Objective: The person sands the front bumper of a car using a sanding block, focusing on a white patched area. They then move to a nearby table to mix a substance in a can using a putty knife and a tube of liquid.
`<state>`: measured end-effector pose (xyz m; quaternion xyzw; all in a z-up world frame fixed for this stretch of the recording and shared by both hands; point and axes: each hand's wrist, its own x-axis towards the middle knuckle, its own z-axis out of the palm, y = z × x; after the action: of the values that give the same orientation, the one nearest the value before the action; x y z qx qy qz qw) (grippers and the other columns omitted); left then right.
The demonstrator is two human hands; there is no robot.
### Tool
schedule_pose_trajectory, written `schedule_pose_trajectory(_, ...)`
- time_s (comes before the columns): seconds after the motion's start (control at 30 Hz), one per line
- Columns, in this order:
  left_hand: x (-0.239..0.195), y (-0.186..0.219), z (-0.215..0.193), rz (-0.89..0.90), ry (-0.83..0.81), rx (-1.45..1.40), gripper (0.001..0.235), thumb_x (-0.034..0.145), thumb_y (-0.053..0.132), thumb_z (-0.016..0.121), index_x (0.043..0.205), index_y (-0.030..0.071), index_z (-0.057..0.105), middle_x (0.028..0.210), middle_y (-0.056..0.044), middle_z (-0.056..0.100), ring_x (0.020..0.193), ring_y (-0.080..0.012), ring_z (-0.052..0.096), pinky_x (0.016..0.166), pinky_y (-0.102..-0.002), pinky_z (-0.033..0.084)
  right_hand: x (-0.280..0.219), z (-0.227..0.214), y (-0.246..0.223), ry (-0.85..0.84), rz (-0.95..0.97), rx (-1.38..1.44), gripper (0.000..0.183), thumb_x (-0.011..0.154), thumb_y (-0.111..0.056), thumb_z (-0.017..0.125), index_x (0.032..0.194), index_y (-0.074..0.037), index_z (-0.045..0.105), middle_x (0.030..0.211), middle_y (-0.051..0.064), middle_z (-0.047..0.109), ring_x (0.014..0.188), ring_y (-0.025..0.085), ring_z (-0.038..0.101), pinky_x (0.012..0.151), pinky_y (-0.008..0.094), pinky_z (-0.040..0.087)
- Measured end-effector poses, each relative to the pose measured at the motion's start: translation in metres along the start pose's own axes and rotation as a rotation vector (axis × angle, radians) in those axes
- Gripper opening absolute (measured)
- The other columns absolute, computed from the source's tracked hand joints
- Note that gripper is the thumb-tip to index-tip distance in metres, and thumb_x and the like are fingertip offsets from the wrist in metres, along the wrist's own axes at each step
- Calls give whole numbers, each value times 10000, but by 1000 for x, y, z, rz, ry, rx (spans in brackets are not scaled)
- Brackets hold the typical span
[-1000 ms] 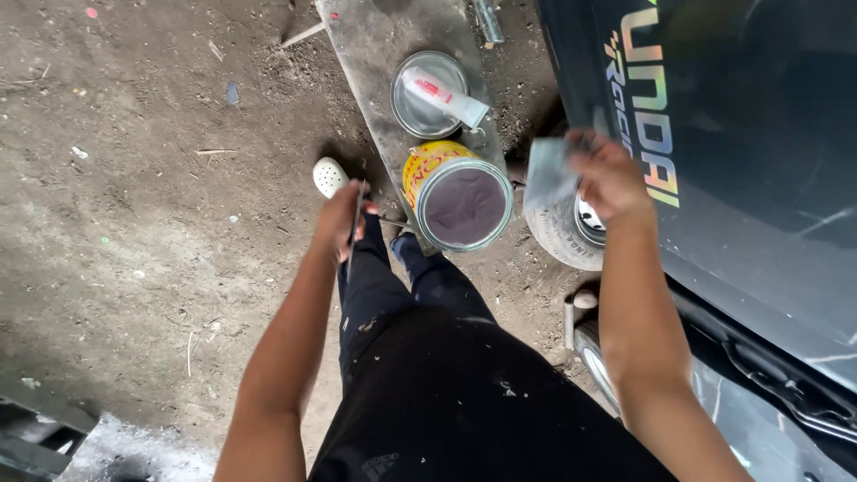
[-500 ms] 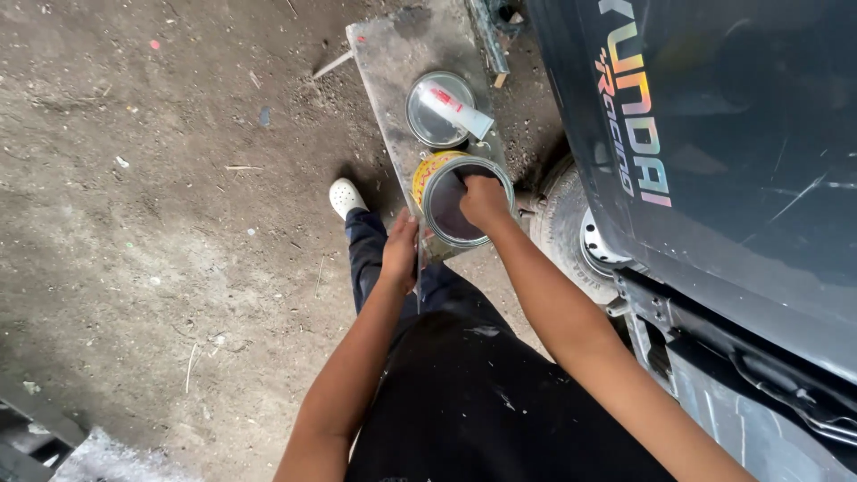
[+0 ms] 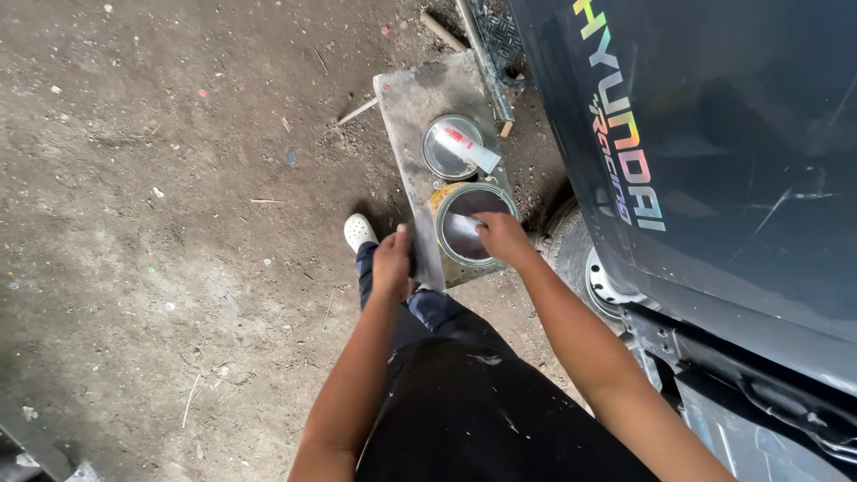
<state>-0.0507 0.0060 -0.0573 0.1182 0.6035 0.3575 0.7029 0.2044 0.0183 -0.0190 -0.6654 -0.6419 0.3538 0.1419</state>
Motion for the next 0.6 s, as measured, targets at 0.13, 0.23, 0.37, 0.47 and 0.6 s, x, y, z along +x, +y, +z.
schedule_pose_trajectory(0.13,-15,44,-16,17,-189,-230,296,989,212,721,1181,-7,673,1066,-77,722,934,-168,655,883,-342,527,-40,-52,-59,-58,286,142,365,942,-172,672,1304,-148,713,952,183,767,790,259,739,773,364,560)
schedule_pose_trajectory(0.23,-39,78,-10,-18,-288,-332,317,931,190,728,1187,13,670,1085,-66,738,984,-192,704,936,-390,561,-65,-60,-55,-5,372,330,378,960,-163,665,1332,-203,718,1043,66,786,763,148,646,711,303,541)
schedule_pose_trajectory(0.37,-69,117,12,71,-332,-361,411,947,257,703,1274,23,617,1174,-97,713,1068,-253,694,969,-443,562,-87,-58,-22,224,64,496,340,992,-75,673,1329,-114,700,1136,53,771,960,86,674,815,254,550)
schedule_pose_trajectory(0.47,-64,116,19,87,-358,-397,486,948,287,693,1350,39,578,1253,-104,678,1152,-275,661,1014,-465,543,-110,-75,-24,306,-15,561,331,1002,-38,680,1332,-64,693,1157,86,756,979,92,657,839,242,545)
schedule_pose_trajectory(0.6,-74,135,35,7,-562,-662,539,979,342,674,1373,-12,575,1332,-151,664,1242,-317,631,1088,-486,488,-127,-132,-94,305,-160,894,316,1024,-51,620,1339,-30,630,1271,105,702,1118,152,703,931,297,618)
